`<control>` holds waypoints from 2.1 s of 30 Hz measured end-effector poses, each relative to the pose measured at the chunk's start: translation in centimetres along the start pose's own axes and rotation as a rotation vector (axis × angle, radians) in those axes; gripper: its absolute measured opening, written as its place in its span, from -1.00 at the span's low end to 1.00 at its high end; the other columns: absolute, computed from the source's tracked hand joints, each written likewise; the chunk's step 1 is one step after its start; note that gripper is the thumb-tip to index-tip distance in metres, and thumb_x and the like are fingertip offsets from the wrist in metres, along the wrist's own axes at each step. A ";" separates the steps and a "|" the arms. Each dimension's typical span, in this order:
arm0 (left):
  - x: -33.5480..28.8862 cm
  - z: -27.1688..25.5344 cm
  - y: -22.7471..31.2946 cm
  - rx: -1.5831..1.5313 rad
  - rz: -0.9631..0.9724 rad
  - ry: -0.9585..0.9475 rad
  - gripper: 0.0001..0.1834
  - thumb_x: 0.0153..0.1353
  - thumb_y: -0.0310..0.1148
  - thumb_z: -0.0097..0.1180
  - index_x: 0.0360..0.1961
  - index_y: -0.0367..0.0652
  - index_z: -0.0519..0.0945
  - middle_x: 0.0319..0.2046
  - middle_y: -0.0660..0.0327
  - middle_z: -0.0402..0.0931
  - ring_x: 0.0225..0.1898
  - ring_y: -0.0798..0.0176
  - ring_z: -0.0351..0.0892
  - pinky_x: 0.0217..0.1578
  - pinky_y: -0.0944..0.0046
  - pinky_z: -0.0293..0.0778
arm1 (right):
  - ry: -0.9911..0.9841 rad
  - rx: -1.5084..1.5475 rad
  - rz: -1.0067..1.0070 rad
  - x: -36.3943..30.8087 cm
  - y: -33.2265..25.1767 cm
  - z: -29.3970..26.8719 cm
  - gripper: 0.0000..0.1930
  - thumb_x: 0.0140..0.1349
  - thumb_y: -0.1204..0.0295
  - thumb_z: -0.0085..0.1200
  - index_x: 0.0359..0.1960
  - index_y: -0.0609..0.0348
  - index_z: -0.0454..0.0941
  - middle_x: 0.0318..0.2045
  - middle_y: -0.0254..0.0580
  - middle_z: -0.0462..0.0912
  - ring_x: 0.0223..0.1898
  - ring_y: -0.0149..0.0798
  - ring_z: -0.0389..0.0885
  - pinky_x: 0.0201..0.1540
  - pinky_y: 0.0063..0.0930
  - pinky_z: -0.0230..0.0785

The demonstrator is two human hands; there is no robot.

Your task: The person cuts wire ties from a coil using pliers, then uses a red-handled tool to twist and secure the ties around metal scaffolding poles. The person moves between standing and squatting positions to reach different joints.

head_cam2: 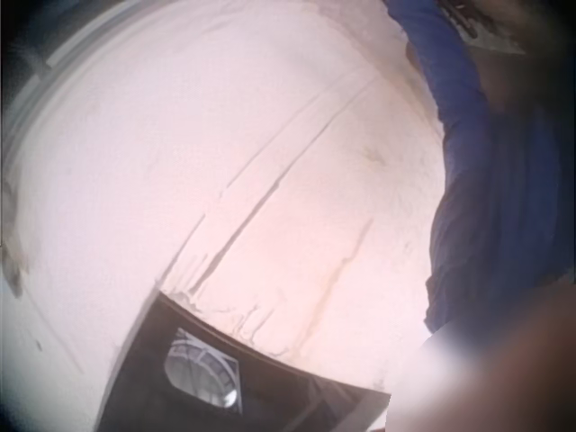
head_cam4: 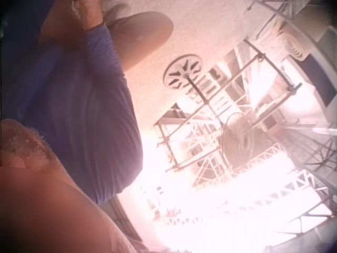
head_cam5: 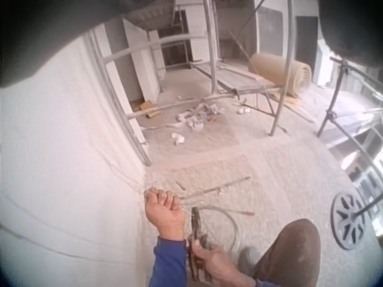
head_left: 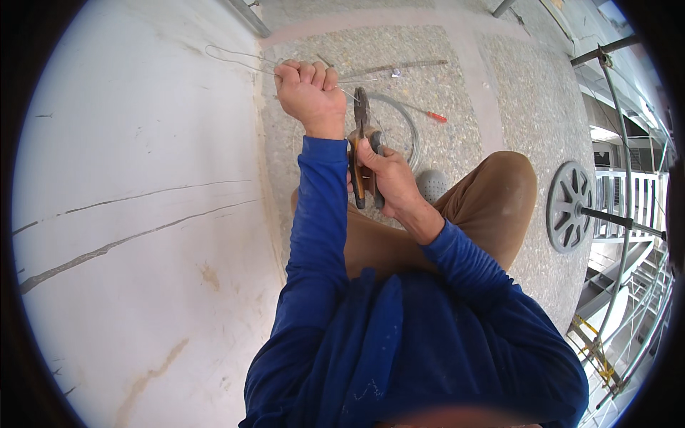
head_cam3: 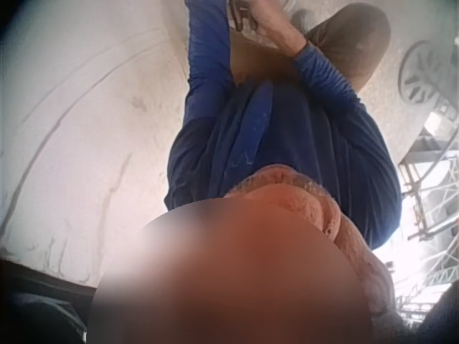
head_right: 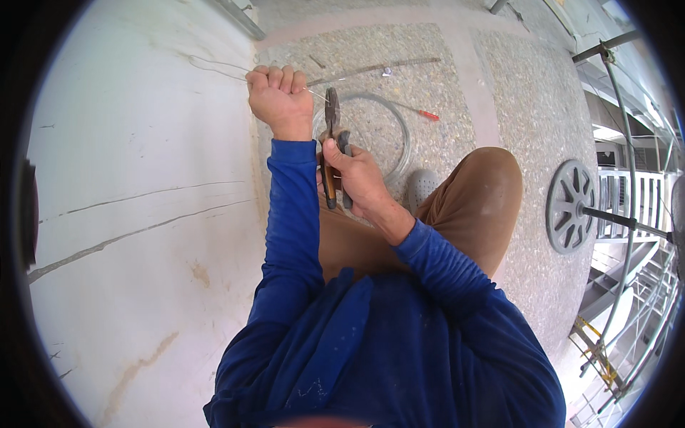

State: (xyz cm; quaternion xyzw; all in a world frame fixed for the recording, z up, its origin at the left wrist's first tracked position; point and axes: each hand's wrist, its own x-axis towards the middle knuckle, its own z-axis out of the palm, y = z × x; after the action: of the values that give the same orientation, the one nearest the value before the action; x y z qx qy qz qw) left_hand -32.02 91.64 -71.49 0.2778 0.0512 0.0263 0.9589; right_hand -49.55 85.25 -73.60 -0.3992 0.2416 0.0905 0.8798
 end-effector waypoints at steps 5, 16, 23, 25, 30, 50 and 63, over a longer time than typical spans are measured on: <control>0.0 -1.2 -0.6 -0.035 0.003 -0.024 -0.66 0.63 -0.09 -0.07 -0.34 0.03 0.34 -0.58 0.43 0.12 -0.61 0.43 0.02 -0.61 0.33 0.02 | -0.040 -0.013 -0.034 0.3 0.0 -0.2 -0.58 0.48 0.07 0.24 -0.05 0.26 0.57 -0.35 -0.18 0.66 -0.42 -0.30 0.70 -0.36 -0.36 0.63; -2.6 -2.7 -1.8 -0.036 -0.021 -0.096 -0.63 0.63 -0.05 -0.04 -0.35 0.03 0.34 -0.58 0.44 0.10 -0.59 0.44 0.01 -0.60 0.34 0.02 | -0.014 -0.019 0.227 0.6 1.9 -2.2 -0.59 0.48 0.07 0.24 -0.30 0.21 0.58 -0.50 -0.21 0.62 -0.55 -0.26 0.59 -0.50 -0.31 0.50; -3.2 -2.1 -1.5 -0.053 0.003 -0.145 -0.63 0.64 -0.04 -0.05 -0.34 0.03 0.37 -0.59 0.44 0.11 -0.60 0.45 0.01 -0.61 0.36 0.03 | -0.056 0.028 0.189 1.0 3.0 -2.8 -0.63 0.49 0.22 0.25 -0.44 0.21 0.53 -0.60 -0.25 0.53 -0.65 -0.32 0.47 -0.62 -0.32 0.35; -2.8 -2.3 -1.2 -0.033 0.028 -0.146 -0.64 0.63 -0.04 -0.05 -0.34 0.03 0.37 -0.59 0.44 0.12 -0.61 0.45 0.02 -0.61 0.36 0.04 | -0.090 0.041 0.183 1.1 2.6 -2.6 -0.65 0.51 0.19 0.22 -0.31 0.24 0.54 -0.53 -0.20 0.58 -0.61 -0.30 0.51 -0.56 -0.33 0.40; -1.8 -2.8 -0.7 -0.026 0.054 -0.092 -0.64 0.63 -0.05 -0.05 -0.33 0.03 0.38 -0.59 0.43 0.14 -0.62 0.45 0.02 -0.62 0.36 0.04 | -0.026 -0.055 0.066 0.6 1.5 -1.9 -0.64 0.53 0.16 0.19 -0.10 0.29 0.56 -0.38 -0.11 0.67 -0.47 -0.23 0.66 -0.40 -0.30 0.58; 1.0 -5.8 -0.1 -0.269 -0.018 0.017 -0.68 0.65 -0.13 -0.09 -0.34 0.06 0.36 -0.58 0.43 0.10 -0.58 0.41 0.02 -0.58 0.36 0.07 | -0.108 0.094 0.166 -1.0 0.9 -2.1 -0.63 0.55 0.10 0.15 -0.11 0.23 0.54 -0.34 -0.17 0.68 -0.36 -0.32 0.67 -0.29 -0.38 0.59; -3.1 -2.2 0.1 0.540 0.321 -0.307 -0.64 0.65 -0.14 -0.06 -0.34 -0.06 0.35 -0.56 0.38 0.14 -0.56 0.44 0.09 -0.56 0.33 0.14 | -0.061 -0.736 0.056 0.1 0.8 -3.6 -0.58 0.53 0.07 0.18 -0.33 0.21 0.59 -0.53 -0.23 0.63 -0.52 -0.29 0.62 -0.44 -0.40 0.48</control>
State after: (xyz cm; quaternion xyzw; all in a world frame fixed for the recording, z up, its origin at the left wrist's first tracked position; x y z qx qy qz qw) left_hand -35.35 92.66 -73.07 0.5267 -0.1328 0.1200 0.8310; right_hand -51.03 83.08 -76.24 -0.6792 0.1774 0.2074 0.6813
